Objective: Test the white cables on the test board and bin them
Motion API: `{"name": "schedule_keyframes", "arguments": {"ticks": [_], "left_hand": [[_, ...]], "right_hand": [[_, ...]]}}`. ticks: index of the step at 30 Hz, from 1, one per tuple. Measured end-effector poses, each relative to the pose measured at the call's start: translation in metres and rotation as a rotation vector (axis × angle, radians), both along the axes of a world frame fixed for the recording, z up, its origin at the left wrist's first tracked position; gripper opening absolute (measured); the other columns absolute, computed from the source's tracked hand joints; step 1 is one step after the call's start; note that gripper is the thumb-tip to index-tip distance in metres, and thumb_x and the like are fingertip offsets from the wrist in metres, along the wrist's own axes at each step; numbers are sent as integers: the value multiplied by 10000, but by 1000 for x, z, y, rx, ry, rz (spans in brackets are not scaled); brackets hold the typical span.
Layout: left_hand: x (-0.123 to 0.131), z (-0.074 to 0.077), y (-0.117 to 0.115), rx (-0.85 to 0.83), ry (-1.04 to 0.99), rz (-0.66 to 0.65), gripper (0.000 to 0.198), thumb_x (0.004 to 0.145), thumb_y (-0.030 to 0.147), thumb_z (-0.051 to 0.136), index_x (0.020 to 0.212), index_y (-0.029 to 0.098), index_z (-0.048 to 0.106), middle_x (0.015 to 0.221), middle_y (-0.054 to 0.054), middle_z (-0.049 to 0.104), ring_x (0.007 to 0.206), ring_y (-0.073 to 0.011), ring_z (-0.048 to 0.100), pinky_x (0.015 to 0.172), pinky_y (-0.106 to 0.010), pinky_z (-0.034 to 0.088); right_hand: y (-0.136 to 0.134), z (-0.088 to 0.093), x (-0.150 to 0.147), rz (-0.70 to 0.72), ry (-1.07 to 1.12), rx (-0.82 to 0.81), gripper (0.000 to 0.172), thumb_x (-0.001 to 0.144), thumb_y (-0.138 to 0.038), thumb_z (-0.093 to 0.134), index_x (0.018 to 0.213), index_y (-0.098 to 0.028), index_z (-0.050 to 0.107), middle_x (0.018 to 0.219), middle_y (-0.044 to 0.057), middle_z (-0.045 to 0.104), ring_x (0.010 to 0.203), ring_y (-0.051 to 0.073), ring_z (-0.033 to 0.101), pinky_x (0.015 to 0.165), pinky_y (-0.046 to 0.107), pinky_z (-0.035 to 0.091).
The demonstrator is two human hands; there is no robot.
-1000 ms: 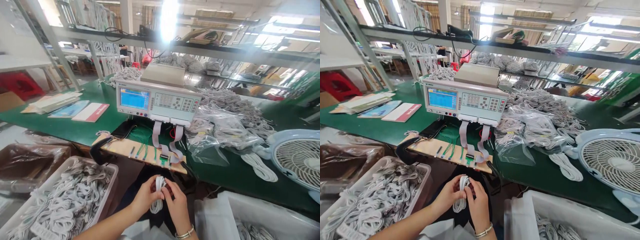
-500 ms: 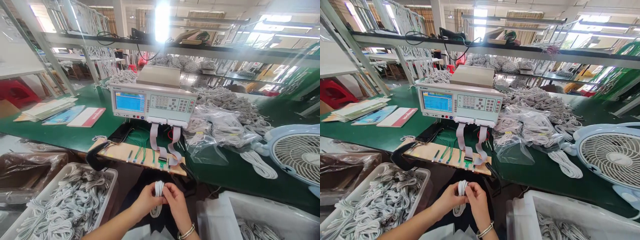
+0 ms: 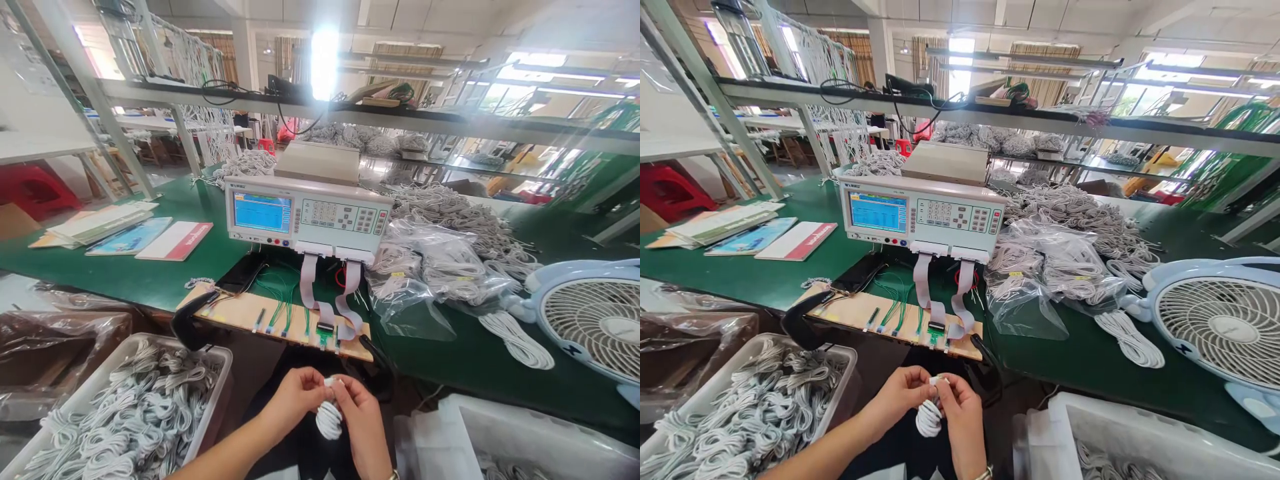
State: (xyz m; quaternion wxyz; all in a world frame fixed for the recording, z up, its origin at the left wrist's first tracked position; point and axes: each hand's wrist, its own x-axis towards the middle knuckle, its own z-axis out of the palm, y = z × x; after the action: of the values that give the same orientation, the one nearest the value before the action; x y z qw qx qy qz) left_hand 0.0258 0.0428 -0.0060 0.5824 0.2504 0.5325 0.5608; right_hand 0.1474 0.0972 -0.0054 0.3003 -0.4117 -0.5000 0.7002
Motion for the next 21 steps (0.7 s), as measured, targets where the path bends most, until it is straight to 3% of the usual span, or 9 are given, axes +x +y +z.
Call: {"name": "schedule_keyframes", "arguments": {"ticks": [2,6,10,16,19,21], "left_hand": [[1,-4,4,17,51,49,333,557,404,669,638,116,521,522,19,487,489,-83,425,483,-200,327],[7,-2,9,-42,-55,169,326,583,418,636,658,138,486,536,34,476,488,-74,426,500,-203,370],[3,4,15,-152,-131,106,278,602,368,616,656,137,472,562,19,491,505,-73,452,493,-189,385],[-12,6,19,-97,-222,-2,217,628,305,602,654,137,466,539,19,476,455,-50,410,408,-142,331],[-17,8,19,-79,-316,2,215,636,294,607,667,129,473,583,5,499,464,-41,410,417,-138,351],[-20,9,19,-93,-349,23,218,637,291,610,647,130,462,597,-3,511,470,-41,422,421,-137,358]], "right_hand": [[4,3,1,98,-8,61,226,714,-337,568,830,-146,601,759,31,630,696,154,547,627,241,421],[19,4,1,143,-130,207,252,720,-369,548,825,-147,600,689,31,626,642,161,547,588,248,418],[34,1,-3,117,-178,236,331,706,-407,548,857,-125,633,699,55,647,681,193,559,621,270,426],[37,-3,-11,82,-101,94,324,688,-403,574,841,-129,654,630,34,641,566,143,517,529,233,393],[33,-6,-17,17,5,-68,315,687,-397,579,839,-130,648,614,30,636,503,122,497,472,219,373],[31,-7,-19,-27,40,-92,319,686,-393,580,855,-130,642,641,38,642,528,137,522,486,229,389]]}}
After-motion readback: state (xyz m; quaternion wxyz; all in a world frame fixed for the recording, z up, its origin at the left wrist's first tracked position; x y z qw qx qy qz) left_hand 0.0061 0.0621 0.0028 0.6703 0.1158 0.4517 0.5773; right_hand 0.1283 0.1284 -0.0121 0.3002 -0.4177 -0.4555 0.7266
